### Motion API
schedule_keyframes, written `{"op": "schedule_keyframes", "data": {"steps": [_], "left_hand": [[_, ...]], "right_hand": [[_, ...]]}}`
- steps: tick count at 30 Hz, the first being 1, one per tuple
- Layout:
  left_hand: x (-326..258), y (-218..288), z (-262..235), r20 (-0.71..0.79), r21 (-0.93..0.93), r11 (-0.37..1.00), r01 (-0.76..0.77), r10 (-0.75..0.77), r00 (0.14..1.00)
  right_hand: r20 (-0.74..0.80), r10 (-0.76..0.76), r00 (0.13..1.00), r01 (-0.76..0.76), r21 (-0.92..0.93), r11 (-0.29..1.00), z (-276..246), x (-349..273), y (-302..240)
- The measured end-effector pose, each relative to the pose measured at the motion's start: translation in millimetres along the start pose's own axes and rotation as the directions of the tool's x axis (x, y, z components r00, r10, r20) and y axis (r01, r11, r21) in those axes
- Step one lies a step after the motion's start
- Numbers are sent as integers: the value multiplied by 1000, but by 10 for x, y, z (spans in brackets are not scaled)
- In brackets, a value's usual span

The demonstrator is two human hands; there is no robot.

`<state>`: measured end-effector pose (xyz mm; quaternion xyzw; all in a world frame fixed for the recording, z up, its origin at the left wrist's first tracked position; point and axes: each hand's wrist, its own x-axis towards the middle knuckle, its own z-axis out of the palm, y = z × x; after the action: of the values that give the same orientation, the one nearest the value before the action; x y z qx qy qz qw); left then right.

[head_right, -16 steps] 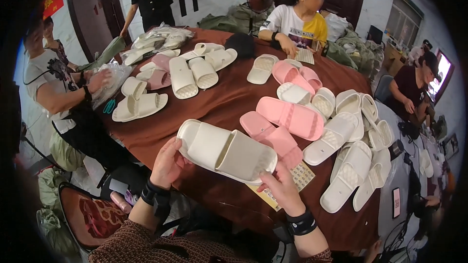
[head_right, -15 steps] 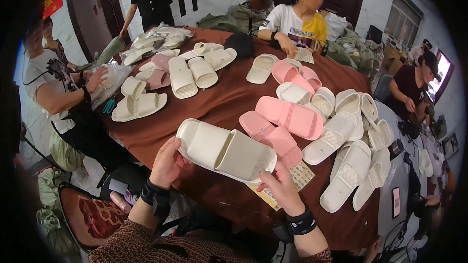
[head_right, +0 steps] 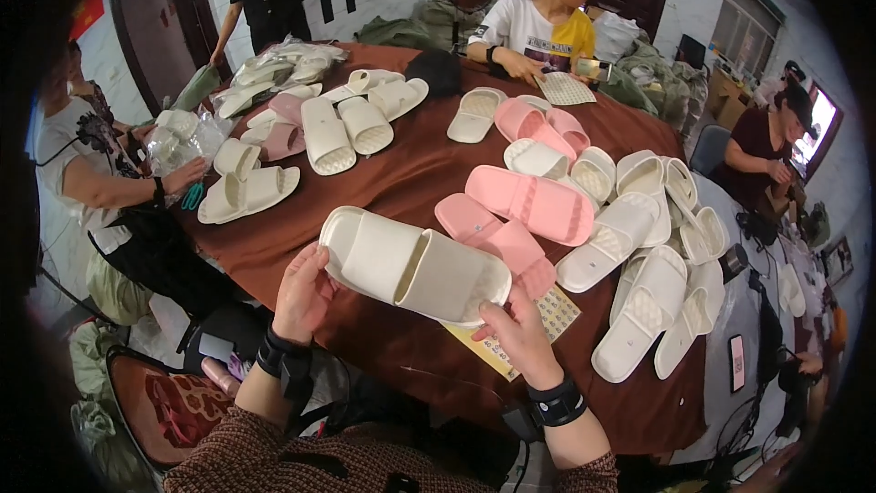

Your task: Apply size labels to white and pink slippers on a workshop table.

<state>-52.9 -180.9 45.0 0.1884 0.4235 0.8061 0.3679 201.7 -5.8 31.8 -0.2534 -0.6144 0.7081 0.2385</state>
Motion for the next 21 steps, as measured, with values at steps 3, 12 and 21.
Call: {"op": "schedule_keyframes", "data": {"steps": [3, 12, 21], "left_hand": [[36, -33, -58, 37, 11, 1000, 15, -15, 999], [-31, 139, 80, 105, 6, 996, 87, -87, 991], [-21, 151, -28, 61, 54, 994, 100, -103, 993]], "right_hand": [[6, -6, 1000, 5, 37, 999, -21, 5, -1], [59, -35, 998, 28, 113, 993, -51, -3, 20], [7, -83, 997, 83, 10, 996, -17, 28, 107]]}}
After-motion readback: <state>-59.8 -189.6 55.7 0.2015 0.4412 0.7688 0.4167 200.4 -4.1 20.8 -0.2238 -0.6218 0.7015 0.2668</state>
